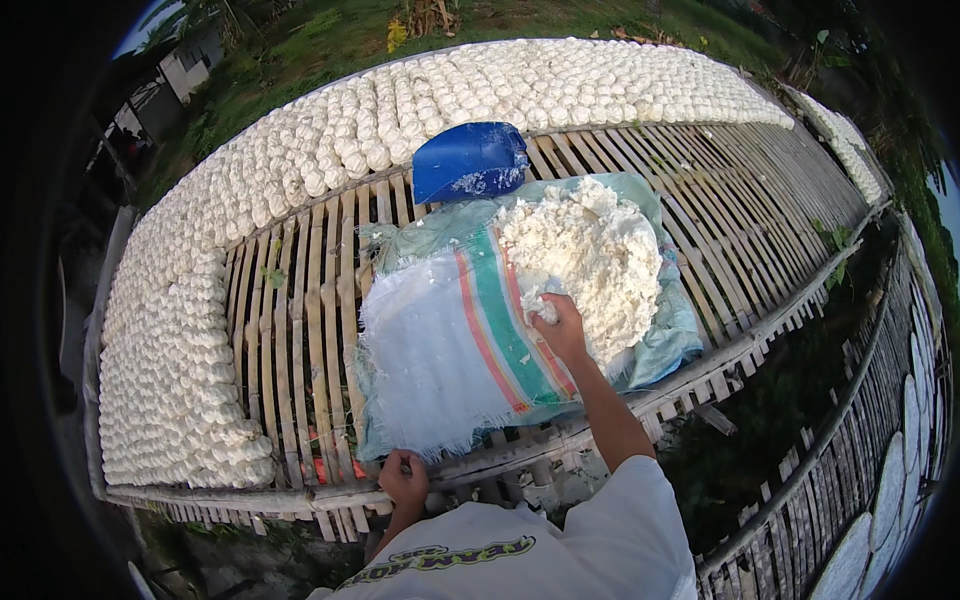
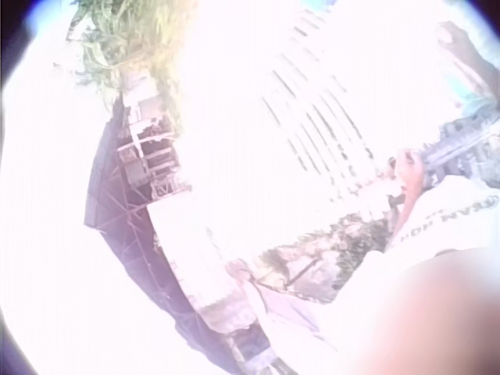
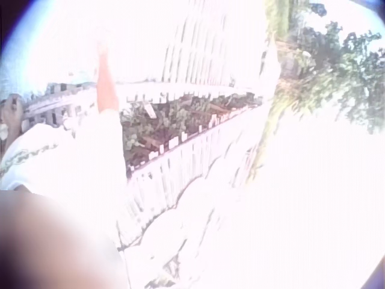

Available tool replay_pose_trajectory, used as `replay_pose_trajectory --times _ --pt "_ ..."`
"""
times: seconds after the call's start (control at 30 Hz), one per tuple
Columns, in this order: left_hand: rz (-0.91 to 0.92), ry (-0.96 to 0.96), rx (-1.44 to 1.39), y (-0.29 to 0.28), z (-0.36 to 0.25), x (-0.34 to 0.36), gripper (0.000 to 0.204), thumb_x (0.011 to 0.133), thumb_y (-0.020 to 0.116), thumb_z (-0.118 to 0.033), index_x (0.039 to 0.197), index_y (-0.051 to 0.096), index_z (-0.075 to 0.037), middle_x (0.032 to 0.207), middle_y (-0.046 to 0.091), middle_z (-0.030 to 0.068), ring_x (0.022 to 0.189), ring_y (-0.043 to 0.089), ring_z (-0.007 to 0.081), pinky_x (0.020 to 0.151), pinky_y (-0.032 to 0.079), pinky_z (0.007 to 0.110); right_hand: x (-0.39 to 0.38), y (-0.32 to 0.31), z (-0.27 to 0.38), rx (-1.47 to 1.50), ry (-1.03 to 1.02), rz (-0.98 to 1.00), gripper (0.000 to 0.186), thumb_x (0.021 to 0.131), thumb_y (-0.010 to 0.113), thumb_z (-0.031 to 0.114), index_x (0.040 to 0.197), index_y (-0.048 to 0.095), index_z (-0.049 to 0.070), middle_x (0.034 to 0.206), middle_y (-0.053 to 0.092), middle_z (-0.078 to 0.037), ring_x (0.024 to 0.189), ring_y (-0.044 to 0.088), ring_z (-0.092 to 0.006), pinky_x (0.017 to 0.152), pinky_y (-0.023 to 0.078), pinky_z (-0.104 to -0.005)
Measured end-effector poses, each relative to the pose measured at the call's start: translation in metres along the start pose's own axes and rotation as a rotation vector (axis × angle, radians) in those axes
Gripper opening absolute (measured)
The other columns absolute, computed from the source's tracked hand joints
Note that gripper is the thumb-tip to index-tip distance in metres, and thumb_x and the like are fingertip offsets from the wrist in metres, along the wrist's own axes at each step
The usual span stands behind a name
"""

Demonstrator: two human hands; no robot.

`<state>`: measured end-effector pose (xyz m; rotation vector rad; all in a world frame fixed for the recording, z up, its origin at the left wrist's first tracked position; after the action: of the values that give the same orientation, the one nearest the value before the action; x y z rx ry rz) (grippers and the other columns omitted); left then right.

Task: The person repeatedly scoops white dough from a sack, rolls it into a ball with both hands, and places it on a bamboo drying rack. The process is repeated continuously, filling the rack with uniformly shaped dough balls.

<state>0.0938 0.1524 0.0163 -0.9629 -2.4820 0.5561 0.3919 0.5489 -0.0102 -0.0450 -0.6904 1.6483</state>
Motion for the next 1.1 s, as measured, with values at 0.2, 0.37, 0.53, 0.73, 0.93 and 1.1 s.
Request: replay_pose_trajectory --times 0.2,0.37,0.53,0.73,0.93,1.1 --pt "-0.013 0.054 0.076 -0.001 -0.009 0.001 0.006 0.084 0.071 -0.008 0.079 0.068 -0.005 0.068 0.065 0.0103 0.060 0.066 0.0258 0.061 0.054 0.037 -0.014 0.012 0.036 -0.279 0.012 -0.046 0.037 0.090 0.081 0.031 0.119 0.071 0.011 0.122 0.063 -0.013 0.108 0.062 -0.0340 0.091 0.055 -0.0462" --pt "-0.004 0.017 0.048 0.000 -0.006 0.000 0.006 0.083 0.071 -0.009 0.079 0.068 -0.005 0.069 0.065 0.0112 0.060 0.066 0.0269 0.060 0.053 0.038 -0.059 0.088 0.040 -0.742 -0.132 0.240 0.039 0.088 0.078 0.043 0.119 0.077 0.019 0.134 0.062 -0.012 0.110 0.061 -0.0390 0.087 0.058 -0.0526" --pt "-0.009 -0.004 0.077 -0.001 -0.004 0.001 0.008 0.083 0.072 -0.011 0.079 0.068 -0.005 0.069 0.065 0.0115 0.061 0.066 0.0275 0.061 0.053 0.038 -0.049 0.087 0.039 -0.523 -0.200 0.295 0.035 0.085 0.079 0.039 0.115 0.079 0.020 0.128 0.063 -0.009 0.109 0.062 -0.0373 0.085 0.058 -0.0519" --pt "-0.019 0.003 0.068 -0.003 -0.011 0.001 0.009 0.084 0.071 -0.012 0.079 0.068 -0.006 0.069 0.066 0.0112 0.061 0.067 0.0280 0.061 0.054 0.039 -0.036 0.052 0.082 -0.528 -0.252 0.086 0.040 0.088 0.077 0.040 0.121 0.078 0.019 0.123 0.064 -0.008 0.112 0.063 -0.0301 0.088 0.052 -0.0560" --pt "-0.013 -0.002 0.065 -0.003 -0.008 0.001 0.008 0.084 0.072 -0.014 0.080 0.069 -0.007 0.069 0.066 0.0107 0.062 0.068 0.0279 0.061 0.054 0.039 -0.059 0.085 0.060 -0.793 -0.119 0.321 0.035 0.095 0.072 0.041 0.123 0.076 0.020 0.122 0.064 -0.006 0.117 0.061 -0.0306 0.091 0.050 -0.0558" --pt "-0.034 -0.006 0.057 -0.005 -0.008 0.002 0.010 0.085 0.073 -0.016 0.082 0.070 -0.007 0.071 0.068 0.0106 0.063 0.069 0.0275 0.061 0.055 0.038 -0.093 0.095 0.064 -0.981 -0.331 0.342 0.029 0.097 0.070 0.043 0.114 0.077 0.020 0.121 0.065 -0.006 0.121 0.061 -0.0330 0.088 0.054 -0.0589"
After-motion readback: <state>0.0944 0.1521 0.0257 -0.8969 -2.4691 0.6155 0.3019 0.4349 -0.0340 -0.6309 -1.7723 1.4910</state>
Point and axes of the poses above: each hand's wrist, its own x-axis towards the middle knuckle, its own y-axis out of the palm, z = x × y, the point moved 10 cm from there along x, towards the middle knuckle
